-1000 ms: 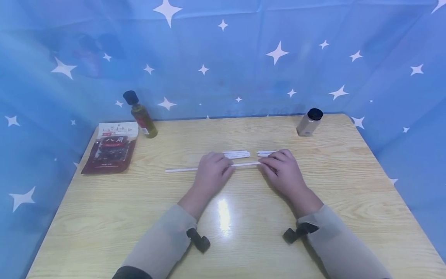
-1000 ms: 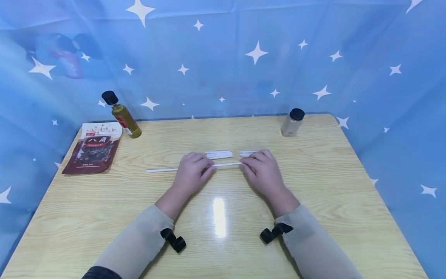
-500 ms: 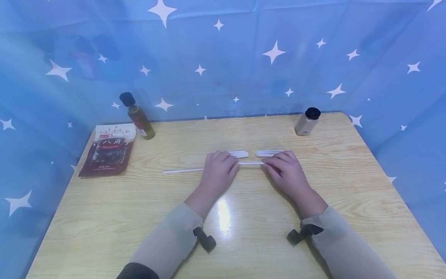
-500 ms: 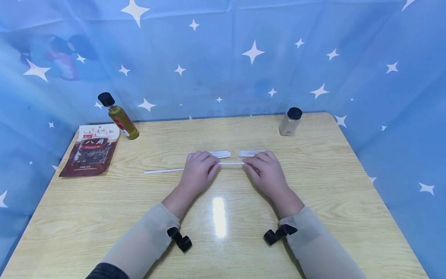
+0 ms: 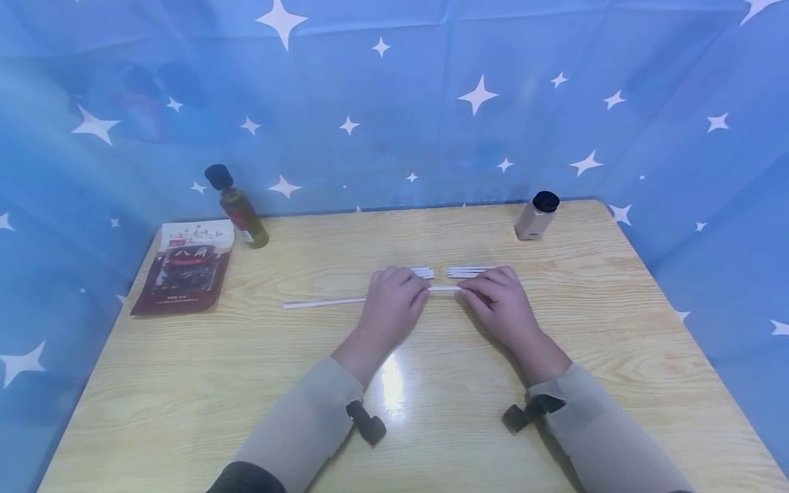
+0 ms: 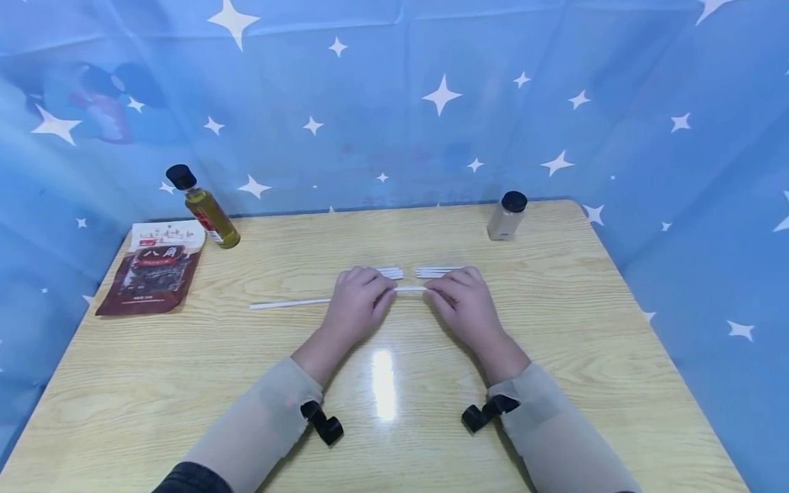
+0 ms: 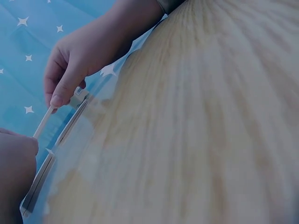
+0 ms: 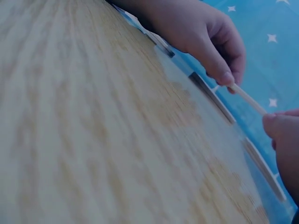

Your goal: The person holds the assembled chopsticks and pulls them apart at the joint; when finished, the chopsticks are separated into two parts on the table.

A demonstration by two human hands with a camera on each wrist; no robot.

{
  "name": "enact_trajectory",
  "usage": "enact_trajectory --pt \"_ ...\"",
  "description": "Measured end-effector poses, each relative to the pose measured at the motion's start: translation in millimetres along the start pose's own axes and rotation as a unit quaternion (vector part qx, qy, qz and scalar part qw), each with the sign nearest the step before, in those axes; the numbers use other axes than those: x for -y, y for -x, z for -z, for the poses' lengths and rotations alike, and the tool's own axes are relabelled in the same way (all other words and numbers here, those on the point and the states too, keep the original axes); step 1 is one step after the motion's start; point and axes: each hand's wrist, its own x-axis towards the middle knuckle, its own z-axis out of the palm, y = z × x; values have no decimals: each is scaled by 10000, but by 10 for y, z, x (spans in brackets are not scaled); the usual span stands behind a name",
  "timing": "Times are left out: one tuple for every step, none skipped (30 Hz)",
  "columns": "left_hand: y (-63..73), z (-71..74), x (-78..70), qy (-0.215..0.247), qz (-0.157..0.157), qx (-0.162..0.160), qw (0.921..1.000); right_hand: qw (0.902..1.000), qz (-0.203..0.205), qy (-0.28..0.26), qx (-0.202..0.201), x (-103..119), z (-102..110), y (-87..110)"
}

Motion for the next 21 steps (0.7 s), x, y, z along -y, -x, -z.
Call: enact_trajectory --pt "-5 -9 -3 -18 -22 20 10000 10000 1 -23 -13 1 -8 -1" --pt "-9 -16 -6 -39 -38 36 10000 10000 10 -48 -30 0 -15 -2" --pt "-14 -21 -9 -58 -51 64 9999 10000 21 -62 -42 1 -20 -2" --pt "-18 -27 -11 -76 -46 102 9999 10000 20 -71 -61 -1 -25 0" --pt "-21 -30 -13 -100 -35 137 9999 9999 25 -72 -80 -4 -28 0" --pt "-24 -30 -17 -106 -13 173 9998 9999 35 -76 -87 -8 -30 -1" --pt "-28 -30 -20 -110 11 206 9997 9999 43 -79 -101 -9 -30 -2" --pt "-32 -30 -22 -112 29 228 9997 9999 41 -81 -97 -14 -30 -2" --pt "-35 -32 -23 -112 47 254 9996 9999 37 -85 -94 -19 -29 -2" --pt "-38 -35 -24 -120 58 275 9995 9999 18 -90 -87 -24 -26 -1" --pt "-40 -39 -24 -120 63 290 9995 9999 -2 -95 -75 -27 -23 2" --pt "-41 -44 -24 -132 68 313 9994 9999 -28 -110 -59 -30 -18 6" --pt "-39 -48 -21 -148 72 332 9993 9999 -53 -124 -47 -30 -18 8" --pt "-35 -52 -19 -165 71 353 9992 9999 -81 -141 -22 -34 -16 13" --pt "-32 -55 -16 -185 72 375 9991 9998 -99 -152 -4 -33 -14 15" --pt "-29 -58 -14 -195 74 394 9990 9998 -118 -163 16 -30 -12 13" --pt "-26 -60 -11 -201 75 410 9989 9998 -124 -168 33 -31 -10 12" --pt "-24 -62 -8 -213 79 419 9989 9998 -124 -167 55 -32 -9 8" --pt "-23 -64 -5 -213 92 427 9988 9998 -127 -164 78 -32 -8 4" --pt "-21 -65 -2 -204 113 437 9988 9997 -132 -162 100 -33 -9 -1" --pt "-19 -66 2 -206 131 433 9988 9997 -138 -163 126 -36 -10 -5"
